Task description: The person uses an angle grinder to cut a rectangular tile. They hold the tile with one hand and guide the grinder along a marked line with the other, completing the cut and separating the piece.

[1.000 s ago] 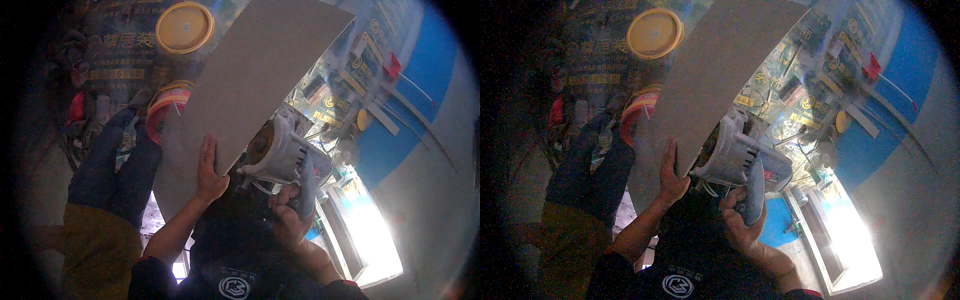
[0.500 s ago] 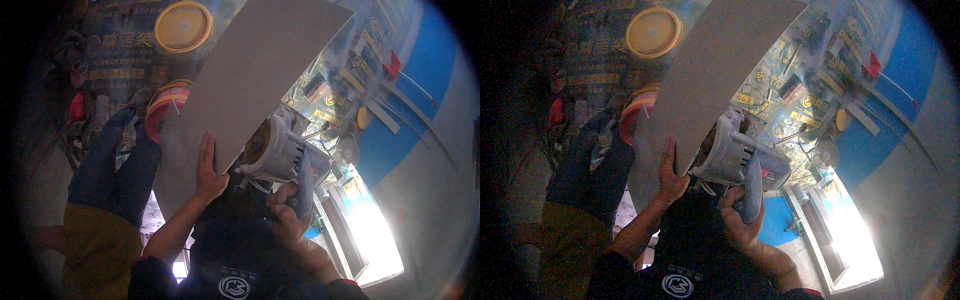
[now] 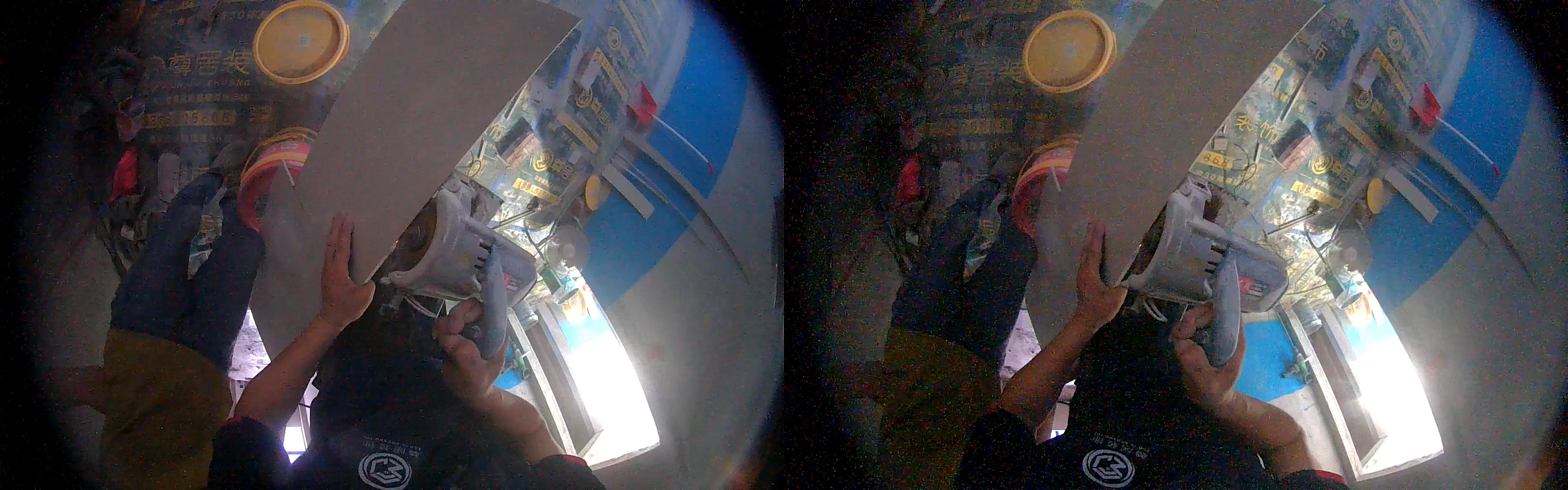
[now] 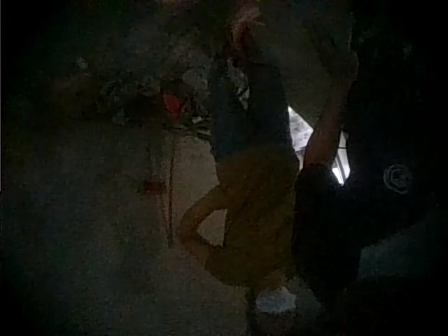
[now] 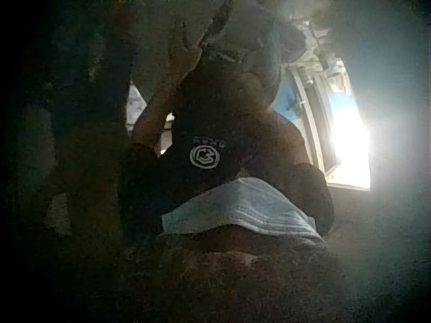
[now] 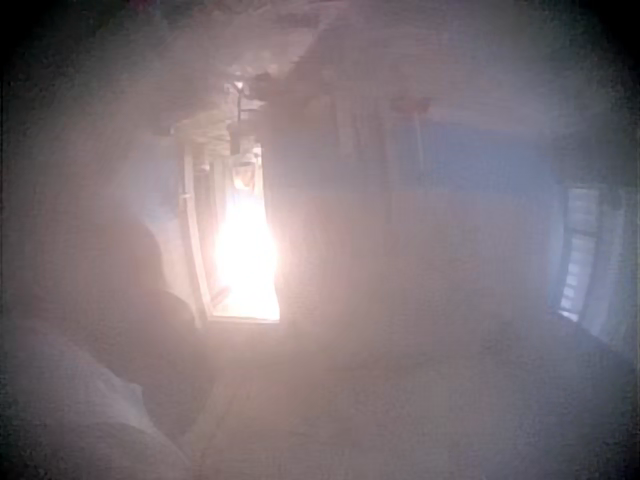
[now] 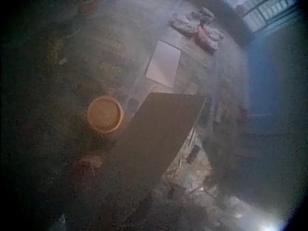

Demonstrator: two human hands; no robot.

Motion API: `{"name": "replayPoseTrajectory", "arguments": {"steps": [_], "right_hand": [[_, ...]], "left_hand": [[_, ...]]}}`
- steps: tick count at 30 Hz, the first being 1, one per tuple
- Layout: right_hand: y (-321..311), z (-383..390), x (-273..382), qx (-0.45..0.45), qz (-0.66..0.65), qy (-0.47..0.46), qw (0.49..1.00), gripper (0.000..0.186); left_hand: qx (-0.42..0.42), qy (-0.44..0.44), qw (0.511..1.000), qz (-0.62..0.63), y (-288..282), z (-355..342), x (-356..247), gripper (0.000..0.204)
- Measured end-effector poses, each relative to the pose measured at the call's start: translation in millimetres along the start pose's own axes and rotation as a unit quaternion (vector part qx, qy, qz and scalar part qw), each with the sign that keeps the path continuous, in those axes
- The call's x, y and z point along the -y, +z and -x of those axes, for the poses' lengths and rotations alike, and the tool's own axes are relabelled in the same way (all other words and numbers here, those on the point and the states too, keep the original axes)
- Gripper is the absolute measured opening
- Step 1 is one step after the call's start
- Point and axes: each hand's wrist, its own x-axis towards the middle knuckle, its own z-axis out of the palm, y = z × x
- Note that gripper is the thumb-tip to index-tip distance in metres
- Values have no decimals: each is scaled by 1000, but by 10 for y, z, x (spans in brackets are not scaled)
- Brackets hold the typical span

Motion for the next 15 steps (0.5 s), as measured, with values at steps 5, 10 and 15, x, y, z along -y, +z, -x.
{"name": "replayPoseTrajectory", "arguments": {"steps": [5, 10, 15], "right_hand": [[-57, 7, -82, 3, 2, 7, 1000, 75], [-70, 45, -110, 4, -18, 5, 1000, 71], [0, 71, -114, -35, -25, -1, 999, 71]], "left_hand": [[0, -13, 1000, 2, -4, -12, -52, 95], [-5, 5, 1000, -7, -11, -26, -70, 96], [1, 1, 1000, -15, 14, 11, 35, 97]]}}
